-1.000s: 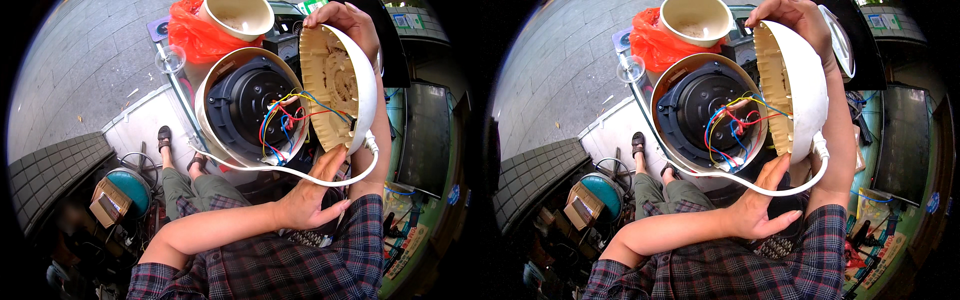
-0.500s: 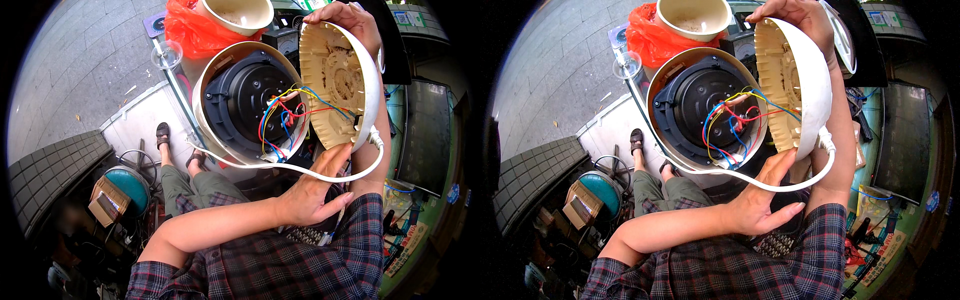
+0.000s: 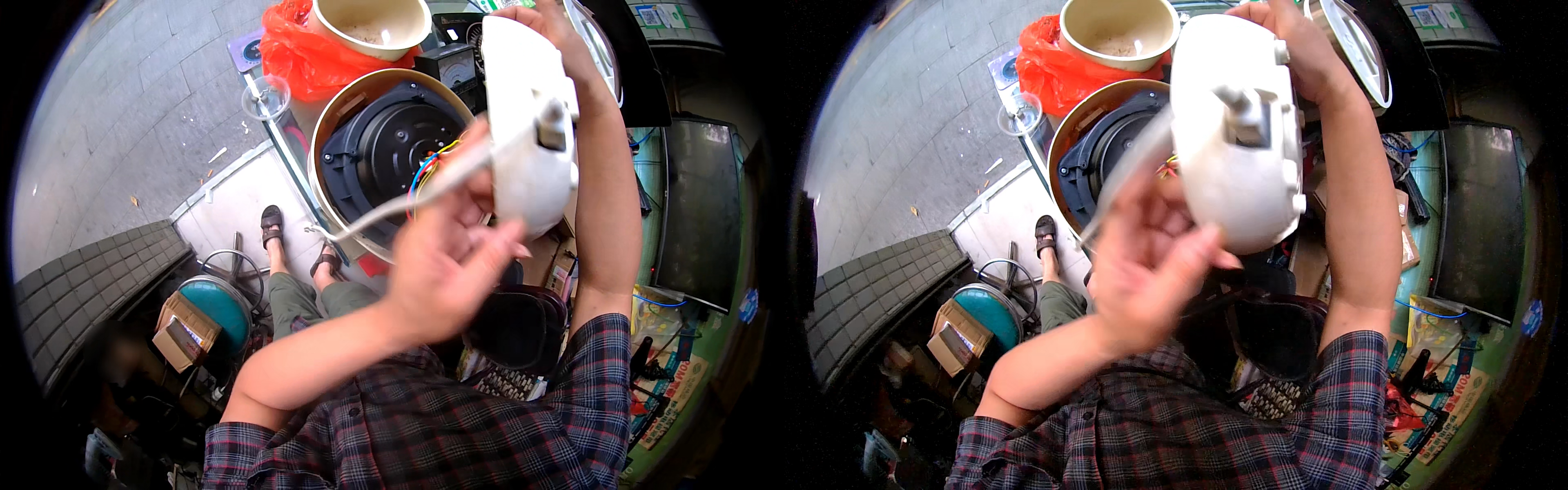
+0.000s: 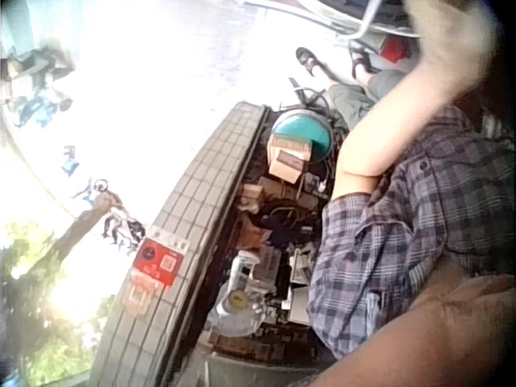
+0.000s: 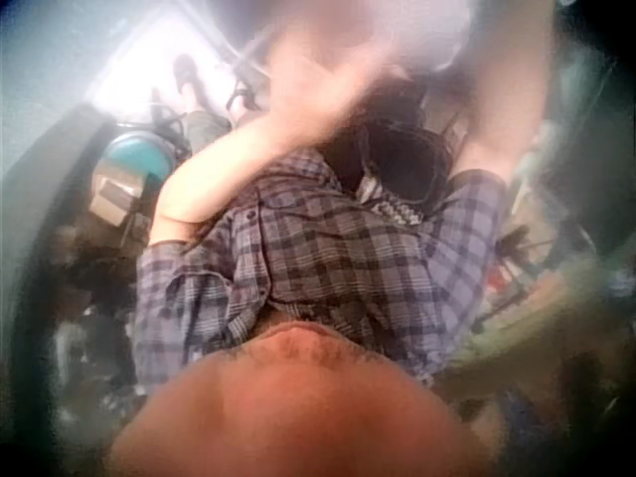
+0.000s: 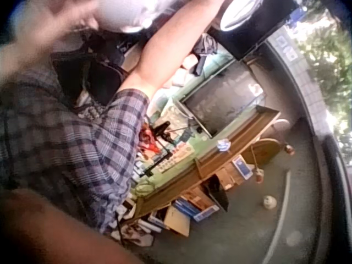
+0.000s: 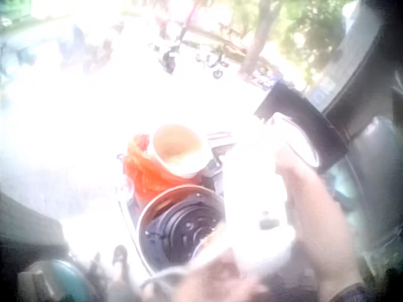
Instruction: The person uses a power drill to tighten screws on the internal wiring of a white appliance base. They then connect wires, place the top cover onto the base, and inspect the assembled unit.
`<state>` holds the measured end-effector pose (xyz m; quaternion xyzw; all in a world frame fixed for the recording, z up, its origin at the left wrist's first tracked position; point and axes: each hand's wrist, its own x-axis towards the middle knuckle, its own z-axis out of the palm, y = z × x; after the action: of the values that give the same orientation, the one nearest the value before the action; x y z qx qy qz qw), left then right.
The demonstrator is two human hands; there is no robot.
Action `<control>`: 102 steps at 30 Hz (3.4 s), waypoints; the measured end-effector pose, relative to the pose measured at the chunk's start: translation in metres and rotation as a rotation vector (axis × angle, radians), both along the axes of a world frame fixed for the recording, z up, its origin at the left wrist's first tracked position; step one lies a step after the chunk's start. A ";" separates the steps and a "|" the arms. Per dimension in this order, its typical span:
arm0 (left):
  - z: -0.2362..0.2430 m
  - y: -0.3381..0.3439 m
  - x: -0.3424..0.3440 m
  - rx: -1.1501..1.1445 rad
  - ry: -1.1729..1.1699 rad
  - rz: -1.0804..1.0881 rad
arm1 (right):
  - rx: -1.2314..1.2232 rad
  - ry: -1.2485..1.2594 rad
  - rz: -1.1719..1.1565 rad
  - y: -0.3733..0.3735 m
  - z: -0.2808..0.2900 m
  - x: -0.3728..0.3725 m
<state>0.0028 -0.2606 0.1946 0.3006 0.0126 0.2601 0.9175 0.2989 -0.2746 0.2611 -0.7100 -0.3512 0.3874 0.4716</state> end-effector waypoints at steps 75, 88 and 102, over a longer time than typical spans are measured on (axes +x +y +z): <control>0.192 -0.099 0.223 1.918 -1.038 -0.055 | 0.603 0.498 -0.755 -0.206 -0.203 -0.283; 0.116 0.091 0.088 1.503 0.065 -0.148 | 0.894 0.931 -1.089 -0.181 -0.155 -0.299; -0.005 0.070 -0.097 0.496 0.727 0.118 | 0.457 0.186 -0.884 -0.159 -0.125 -0.330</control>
<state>-0.0941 -0.1909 0.1894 0.5825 0.2889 0.1845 0.7370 -0.0309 -0.4338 0.1359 -0.6320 -0.0494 0.1255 0.7631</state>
